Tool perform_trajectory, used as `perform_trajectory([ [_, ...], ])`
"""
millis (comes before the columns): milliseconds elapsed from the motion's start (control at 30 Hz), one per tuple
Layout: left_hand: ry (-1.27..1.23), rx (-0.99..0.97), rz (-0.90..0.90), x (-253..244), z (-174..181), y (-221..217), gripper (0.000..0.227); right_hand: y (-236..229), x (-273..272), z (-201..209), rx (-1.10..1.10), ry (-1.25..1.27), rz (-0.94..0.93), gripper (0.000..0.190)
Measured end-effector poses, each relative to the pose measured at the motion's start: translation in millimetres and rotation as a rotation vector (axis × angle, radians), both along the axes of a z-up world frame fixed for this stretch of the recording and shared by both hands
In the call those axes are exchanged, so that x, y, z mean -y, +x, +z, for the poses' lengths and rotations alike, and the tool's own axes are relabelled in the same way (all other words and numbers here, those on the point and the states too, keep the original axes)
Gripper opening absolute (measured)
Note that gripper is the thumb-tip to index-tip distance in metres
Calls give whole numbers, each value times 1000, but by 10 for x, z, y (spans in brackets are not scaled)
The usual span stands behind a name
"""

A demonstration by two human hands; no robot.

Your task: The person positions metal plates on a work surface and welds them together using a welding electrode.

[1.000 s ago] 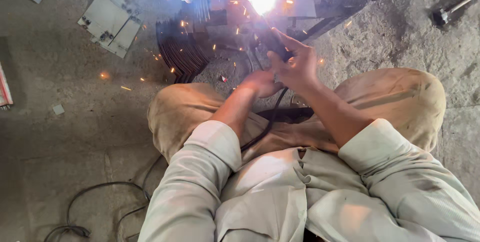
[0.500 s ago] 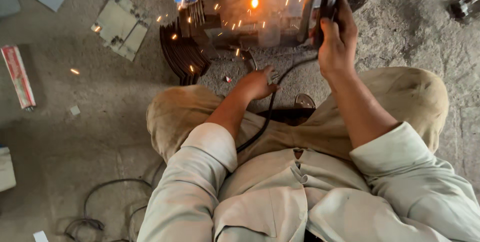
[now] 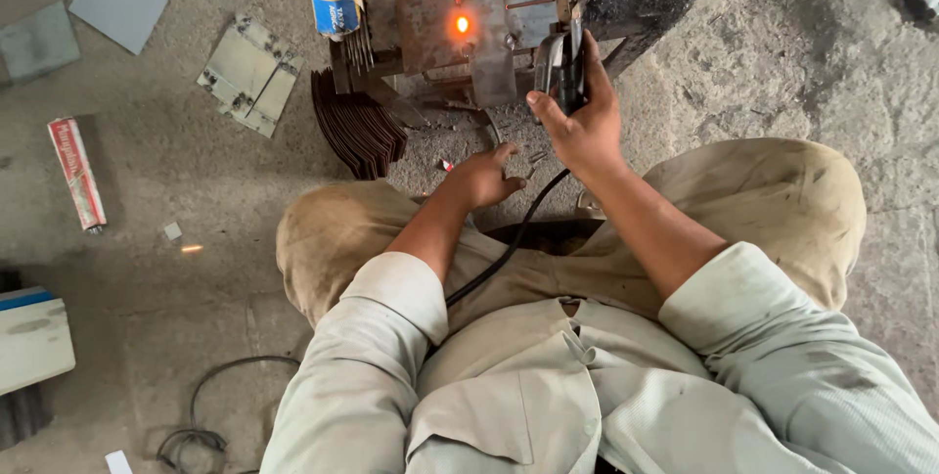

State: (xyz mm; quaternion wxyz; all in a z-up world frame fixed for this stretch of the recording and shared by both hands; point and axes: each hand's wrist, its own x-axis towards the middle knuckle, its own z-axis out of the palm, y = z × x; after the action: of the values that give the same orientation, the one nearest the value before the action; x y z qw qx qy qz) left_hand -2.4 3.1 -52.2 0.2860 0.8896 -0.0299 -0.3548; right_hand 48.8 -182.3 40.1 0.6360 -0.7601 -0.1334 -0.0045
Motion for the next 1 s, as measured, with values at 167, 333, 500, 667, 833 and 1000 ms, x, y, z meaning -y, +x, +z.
perform_trajectory([
  [167, -48, 198, -34, -37, -252, -6, 77, 74, -18, -144, -119, 179, -22, 91],
  [333, -11, 117, 8, -54, -293, -30, 80, 71, -48, -120, -169, 199, -27, 80],
  [500, -29, 95, 30, -42, -228, -28, 79, 60, -71, -133, -198, 282, -41, 79],
  [667, -53, 152, 8, -67, -277, -33, 82, 47, -62, -141, -105, 259, -32, 75],
  [833, -47, 152, 23, -50, -273, -65, 84, 18, -87, -80, -299, 240, -61, 66],
  [1000, 140, 9, 24, -28, -269, -30, 88, -7, -104, -73, -404, 126, -128, 69],
])
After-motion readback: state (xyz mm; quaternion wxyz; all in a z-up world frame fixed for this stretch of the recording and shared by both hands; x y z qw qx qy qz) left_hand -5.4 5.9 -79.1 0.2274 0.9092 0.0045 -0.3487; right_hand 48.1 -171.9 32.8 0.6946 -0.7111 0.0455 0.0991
